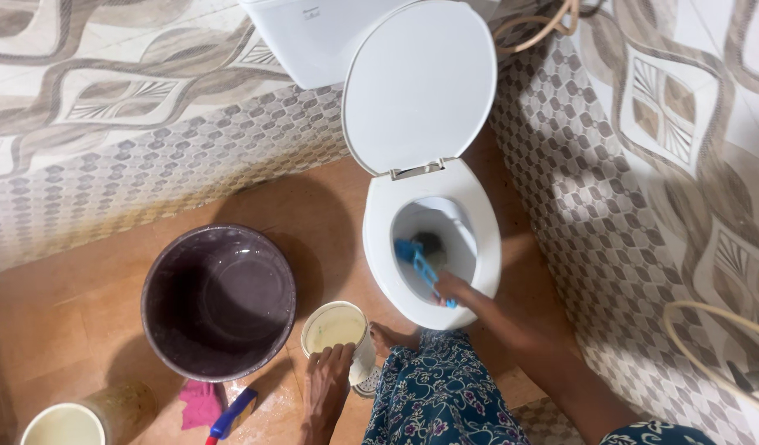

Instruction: The person cleans a toilet by using a blue brush to scrub the exterior and interior bowl while pouring water from a small container.

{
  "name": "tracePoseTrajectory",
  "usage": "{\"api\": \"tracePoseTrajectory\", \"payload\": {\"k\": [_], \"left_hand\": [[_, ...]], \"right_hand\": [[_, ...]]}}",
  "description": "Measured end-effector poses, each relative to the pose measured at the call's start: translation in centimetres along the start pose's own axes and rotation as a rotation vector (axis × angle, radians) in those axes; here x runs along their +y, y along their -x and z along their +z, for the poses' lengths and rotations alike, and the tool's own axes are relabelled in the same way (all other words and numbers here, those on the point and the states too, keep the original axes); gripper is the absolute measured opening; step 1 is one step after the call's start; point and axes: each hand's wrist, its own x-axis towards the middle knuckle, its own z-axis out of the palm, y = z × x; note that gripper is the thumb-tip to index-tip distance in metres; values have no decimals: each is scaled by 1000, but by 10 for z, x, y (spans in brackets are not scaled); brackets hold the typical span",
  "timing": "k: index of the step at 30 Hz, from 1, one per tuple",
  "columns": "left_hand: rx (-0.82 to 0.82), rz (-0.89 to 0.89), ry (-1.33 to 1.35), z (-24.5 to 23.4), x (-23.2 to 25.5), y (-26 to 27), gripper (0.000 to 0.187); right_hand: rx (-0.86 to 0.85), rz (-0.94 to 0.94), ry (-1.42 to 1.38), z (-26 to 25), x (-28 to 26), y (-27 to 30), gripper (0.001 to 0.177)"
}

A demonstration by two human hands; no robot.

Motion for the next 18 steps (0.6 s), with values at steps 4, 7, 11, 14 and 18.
{"api": "tracePoseTrajectory", "payload": {"k": [4,7,11,14,18], "left_hand": [[15,-17,36,5,-1,14,21],[16,-25,46,9,-5,16,20],[-48,-2,67,8,-3,21,26],[-134,116,24,22,-4,8,30],[-206,313,-16,58,7,-42,23]], "right_hand": [[121,-22,-128,-15,-15,-18,27],[122,-8,63,-1,-4,-10,42],[-9,15,538,14,40,36,53],[-43,31,679,8,53,60,50],[-63,106,186,-6,36,47,41]]}}
